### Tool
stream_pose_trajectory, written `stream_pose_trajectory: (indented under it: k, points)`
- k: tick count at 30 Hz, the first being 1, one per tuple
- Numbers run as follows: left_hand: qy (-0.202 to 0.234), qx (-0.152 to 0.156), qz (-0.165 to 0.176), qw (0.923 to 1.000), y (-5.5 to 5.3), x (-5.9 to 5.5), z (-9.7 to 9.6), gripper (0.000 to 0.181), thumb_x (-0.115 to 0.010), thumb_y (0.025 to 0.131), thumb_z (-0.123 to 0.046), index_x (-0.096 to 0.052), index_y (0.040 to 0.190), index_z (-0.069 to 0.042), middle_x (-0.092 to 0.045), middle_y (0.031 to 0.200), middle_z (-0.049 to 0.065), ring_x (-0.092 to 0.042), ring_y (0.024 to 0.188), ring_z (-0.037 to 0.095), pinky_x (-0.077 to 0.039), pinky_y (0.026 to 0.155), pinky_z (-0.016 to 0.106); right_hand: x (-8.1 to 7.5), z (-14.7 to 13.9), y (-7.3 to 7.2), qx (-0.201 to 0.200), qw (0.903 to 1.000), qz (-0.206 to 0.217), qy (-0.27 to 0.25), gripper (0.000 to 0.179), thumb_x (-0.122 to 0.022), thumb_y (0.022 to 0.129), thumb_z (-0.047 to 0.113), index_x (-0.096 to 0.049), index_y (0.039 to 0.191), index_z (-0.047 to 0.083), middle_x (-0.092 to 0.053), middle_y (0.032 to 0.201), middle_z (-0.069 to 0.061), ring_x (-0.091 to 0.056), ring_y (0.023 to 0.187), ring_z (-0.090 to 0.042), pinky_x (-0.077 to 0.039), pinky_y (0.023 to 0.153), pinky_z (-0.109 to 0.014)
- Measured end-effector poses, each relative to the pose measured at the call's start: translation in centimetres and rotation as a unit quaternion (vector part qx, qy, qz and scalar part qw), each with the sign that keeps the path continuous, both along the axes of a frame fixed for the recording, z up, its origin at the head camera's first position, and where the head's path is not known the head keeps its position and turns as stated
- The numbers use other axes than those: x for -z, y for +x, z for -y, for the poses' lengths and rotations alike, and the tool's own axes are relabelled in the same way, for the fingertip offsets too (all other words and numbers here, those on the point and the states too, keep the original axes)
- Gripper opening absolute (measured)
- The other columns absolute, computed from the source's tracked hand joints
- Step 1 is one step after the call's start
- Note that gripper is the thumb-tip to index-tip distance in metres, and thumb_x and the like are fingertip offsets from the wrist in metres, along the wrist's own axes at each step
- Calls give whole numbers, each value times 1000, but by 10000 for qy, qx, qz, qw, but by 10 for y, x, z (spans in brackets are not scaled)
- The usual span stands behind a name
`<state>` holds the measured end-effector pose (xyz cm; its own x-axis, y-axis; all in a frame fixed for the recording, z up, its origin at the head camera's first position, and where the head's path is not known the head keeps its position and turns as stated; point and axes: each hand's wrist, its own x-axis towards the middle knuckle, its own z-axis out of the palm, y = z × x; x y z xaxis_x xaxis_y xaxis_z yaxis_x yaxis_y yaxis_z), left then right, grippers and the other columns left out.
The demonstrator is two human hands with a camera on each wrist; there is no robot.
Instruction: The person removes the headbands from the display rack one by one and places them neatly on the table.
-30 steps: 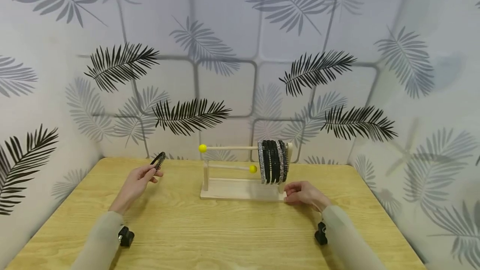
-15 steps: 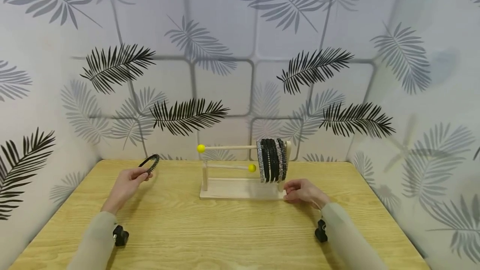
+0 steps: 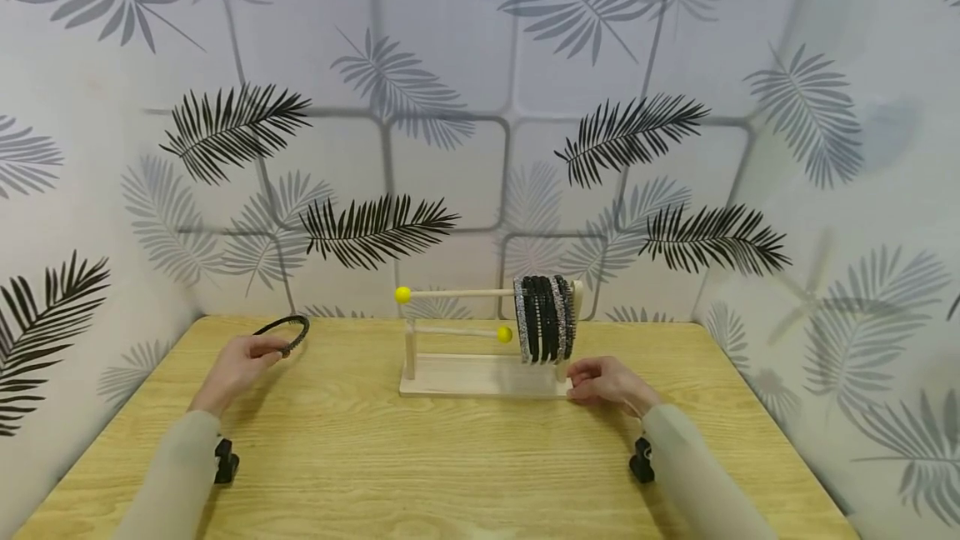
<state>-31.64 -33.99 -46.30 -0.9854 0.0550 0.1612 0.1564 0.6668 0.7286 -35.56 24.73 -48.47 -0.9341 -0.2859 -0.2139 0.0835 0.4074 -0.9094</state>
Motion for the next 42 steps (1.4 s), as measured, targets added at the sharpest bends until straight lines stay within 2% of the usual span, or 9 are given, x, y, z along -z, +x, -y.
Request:
stream_pose_trajectory:
  k: [5,10,15,17,21,24,32,36,42]
  points:
    - [-270,75,160,9995,0,3,6,29,-54,101,-8,-63,123,7,-63,122,28,-58,113,46,-51,89,53,2,0,0,12,10000,32,-15,40,-73,82,-6,-60,119,-10,-63,96,-7,-60,84,-13,-57,75,-24]
    - [-616,33,-4,9981,-1,4,13,27,-55,100,-10,-65,121,5,-65,120,27,-58,113,47,-47,92,59,1,1,0,22,10000,-10,-39,39,-74,81,-6,-61,118,-9,-63,93,-7,-59,82,-12,-56,73,-23]
    - [-868,-150,114,9960,0,4,25,28,-56,99,-13,-67,121,2,-64,124,27,-56,115,49,-38,95,67,0,0,-1,-95,9999,-63,-12,38,-73,83,-5,-61,118,-9,-63,93,-7,-59,81,-12,-56,72,-23]
    - [-842,-210,162,9961,1,5,30,28,-57,99,-13,-68,120,1,-63,125,27,-55,116,49,-39,94,66,0,0,-1,-117,9999,-72,-3,38,-73,83,-4,-61,118,-9,-63,92,-6,-59,80,-12,-56,72,-23]
    - [-574,-241,79,9980,0,7,39,26,-58,97,-9,-69,117,4,-64,123,27,-58,112,42,-50,89,48,0,0,-1,-95,9999,-19,-96,37,-72,84,-5,-60,119,-10,-62,91,-5,-60,79,-11,-57,73,-25]
    - [-442,-340,47,9984,-1,9,48,26,-60,95,-8,-69,115,5,-65,120,27,-59,111,39,-49,85,39,-1,0,0,-98,9998,16,-160,36,-71,84,-6,-60,118,-10,-62,91,-5,-60,79,-11,-58,74,-26]
    - [-774,-530,135,9955,0,15,68,24,-61,93,-5,-69,110,9,-63,115,34,-57,108,50,-47,88,59,2,-1,2,-83,10000,-7,-26,37,-73,83,-5,-61,118,-9,-63,93,-7,-61,80,-12,-57,73,-26]
    - [-787,-546,129,9953,1,16,70,22,-61,92,-2,-70,108,10,-64,114,33,-58,106,49,-50,87,56,4,-2,3,-79,10000,11,-9,37,-73,83,-5,-61,118,-9,-63,93,-6,-60,81,-12,-57,74,-25]
    - [-751,-603,287,9949,-1,14,73,22,-61,93,-3,-69,109,9,-62,117,34,-60,103,45,-52,80,44,0,-1,0,-129,9999,-93,-19,36,-72,84,-4,-61,118,-9,-64,93,-6,-60,80,-11,-56,71,-23]
